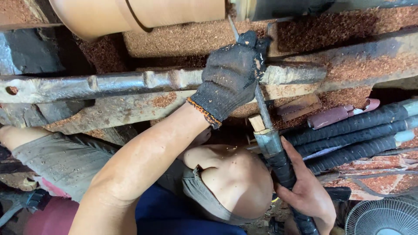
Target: Using a lathe and hand chisels to shape a wooden cylinder.
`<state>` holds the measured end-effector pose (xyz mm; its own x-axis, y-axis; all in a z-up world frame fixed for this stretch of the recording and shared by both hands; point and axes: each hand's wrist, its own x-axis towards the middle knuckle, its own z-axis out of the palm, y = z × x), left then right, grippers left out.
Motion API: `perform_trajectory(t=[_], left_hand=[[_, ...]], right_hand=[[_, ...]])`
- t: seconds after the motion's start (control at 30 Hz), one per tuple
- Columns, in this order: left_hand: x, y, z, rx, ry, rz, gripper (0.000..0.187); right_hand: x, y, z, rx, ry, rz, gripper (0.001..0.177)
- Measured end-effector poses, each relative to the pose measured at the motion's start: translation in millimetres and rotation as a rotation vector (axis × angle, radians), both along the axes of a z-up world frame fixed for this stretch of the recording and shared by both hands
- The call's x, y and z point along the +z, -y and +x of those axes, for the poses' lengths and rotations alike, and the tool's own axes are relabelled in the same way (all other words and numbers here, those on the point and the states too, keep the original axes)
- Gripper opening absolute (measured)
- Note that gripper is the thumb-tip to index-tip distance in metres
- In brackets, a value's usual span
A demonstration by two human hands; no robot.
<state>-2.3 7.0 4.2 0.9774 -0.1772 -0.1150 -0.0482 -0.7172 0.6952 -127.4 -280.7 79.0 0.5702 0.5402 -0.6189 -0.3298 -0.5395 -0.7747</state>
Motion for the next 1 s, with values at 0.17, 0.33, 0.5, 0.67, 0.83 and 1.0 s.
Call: perform_trajectory(t=[0.17,0.33,0.5,0.67,0.83,1.0], left_hand=[[-8.6,3.6,-1.0,0.055,-0.002,0.023,0.022],[-5.7,1.7,-0.2,0.035,0.004,-0.012,0.013],[-5.5,3.9,1.4,0.078,-0.044,-0.015,0.013],[0.0,2.7,3.0,0.07,-0.133,-0.042,0.02],[2.0,2.6,2.2,0.169,-0.065,-0.087,0.024],[0.5,4.7,0.2,0.068,0.141,0.019,0.029]], right_hand=[[1.2,-3.1,-7.7,-0.087,-0.129,0.009,0.108],[12.5,-11.2,-2.2,-0.096,-0.113,-0.089,0.108],[19.4,-10.1,4.8,-0.066,-0.131,-0.115,0.107],[9.3,4.0,0.2,-0.123,-0.239,-0.085,0.109],[4.3,1.8,4.3,-0.081,-0.242,-0.045,0.11],[0.7,4.0,4.9,-0.031,-0.15,-0.139,0.11]])
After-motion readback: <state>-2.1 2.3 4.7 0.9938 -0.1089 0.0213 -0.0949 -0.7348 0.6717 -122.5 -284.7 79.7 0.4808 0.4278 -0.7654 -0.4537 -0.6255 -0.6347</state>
